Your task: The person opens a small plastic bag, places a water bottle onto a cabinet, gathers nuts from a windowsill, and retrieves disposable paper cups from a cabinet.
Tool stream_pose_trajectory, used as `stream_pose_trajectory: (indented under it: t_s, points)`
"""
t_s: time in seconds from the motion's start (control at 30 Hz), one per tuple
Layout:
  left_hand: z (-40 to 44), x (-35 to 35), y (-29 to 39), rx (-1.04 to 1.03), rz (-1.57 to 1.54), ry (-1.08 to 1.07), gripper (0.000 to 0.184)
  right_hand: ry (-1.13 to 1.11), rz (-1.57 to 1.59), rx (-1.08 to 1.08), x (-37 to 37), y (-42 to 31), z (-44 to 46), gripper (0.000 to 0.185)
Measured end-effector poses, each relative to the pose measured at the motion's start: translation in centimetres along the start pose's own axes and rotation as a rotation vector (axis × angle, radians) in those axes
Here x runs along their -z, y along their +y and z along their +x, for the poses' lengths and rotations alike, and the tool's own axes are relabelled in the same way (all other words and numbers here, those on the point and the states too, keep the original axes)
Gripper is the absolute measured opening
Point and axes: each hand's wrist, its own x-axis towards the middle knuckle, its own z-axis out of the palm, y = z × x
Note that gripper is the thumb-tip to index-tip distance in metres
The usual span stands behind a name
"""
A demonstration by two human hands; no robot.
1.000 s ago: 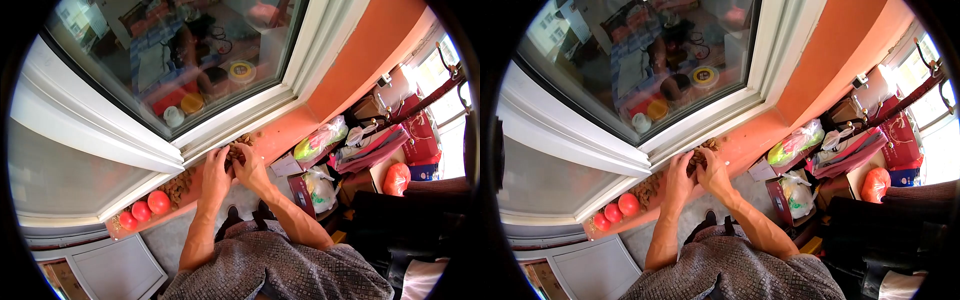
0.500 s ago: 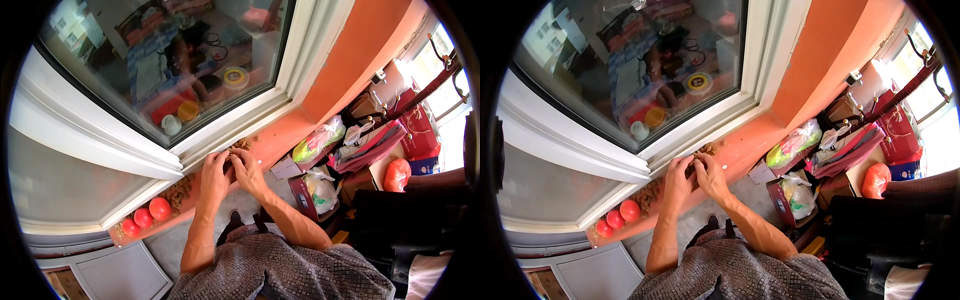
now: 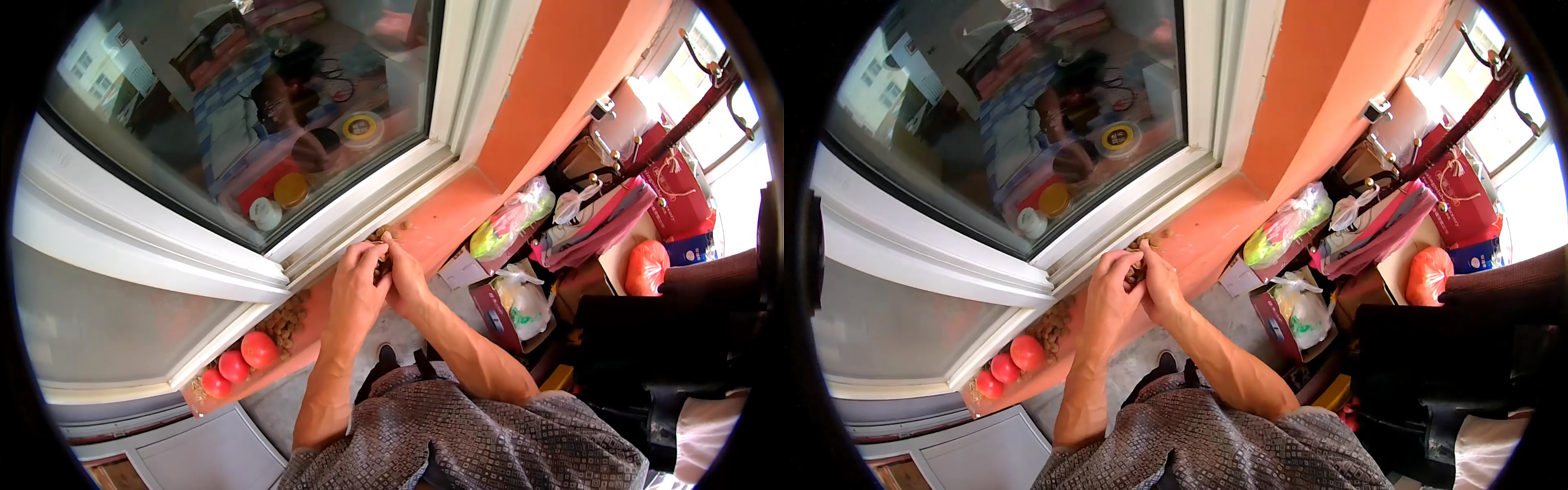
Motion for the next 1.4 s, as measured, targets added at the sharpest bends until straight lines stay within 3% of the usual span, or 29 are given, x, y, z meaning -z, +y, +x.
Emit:
stream_pose_trajectory:
  t_s: [0.17, 0.4, 0.5, 0.53, 0.63, 0.73, 0.8, 1.0, 1.2, 1.4]
  points:
    - [0.3, 0.4, 1.0, -0.023, -0.035, -0.085, 0.044, -0.154, 0.159, -0.201, 0.9, -1.0, 0.0, 0.036]
    - [0.8, 0.5, 2.1, -0.184, -0.007, -0.06, 0.039, -0.203, 0.359, -0.233, 0.9, -2.0, -0.6, 0.034]
    - [1.2, 0.8, 2.7, 0.049, -0.38, 0.007, 0.029, -0.226, 0.457, -0.202, 1.9, -2.1, 0.3, 0.03]
    - [1.7, 1.6, 3.2, 0.05, -0.333, 0.042, 0.029, -0.33, 0.541, -0.227, 2.6, -2.3, 0.3, 0.028]
    - [3.1, 2.0, 0.8, -0.047, -0.218, 0.08, 0.03, -0.286, 0.545, -0.213, 3.4, -3.1, -0.5, 0.025]
    - [4.0, 2.0, -0.2, 0.039, -0.131, -0.057, 0.036, -0.257, 0.552, -0.194, 4.6, -3.9, -1.3, 0.023]
    - [4.4, 1.6, -1.0, -0.27, 0.26, -0.176, 0.047, -0.245, 0.552, -0.165, 5.5, -4.3, -1.9, 0.022]
    - [5.9, -1.6, -0.9, -0.531, 0.553, -0.467, 0.06, -0.252, 0.527, -0.142, 8.1, -4.1, -2.6, 0.024]
    - [6.1, -3.2, -1.0, -0.576, 0.798, -0.471, 0.06, -0.2, 0.52, -0.149, 9.1, -4.2, -3.9, 0.023]
    - [6.1, -2.2, -2.0, -0.56, 0.712, -0.5, 0.039, -0.2, 0.484, -0.098, 10.4, -3.8, -3.9, 0.022]
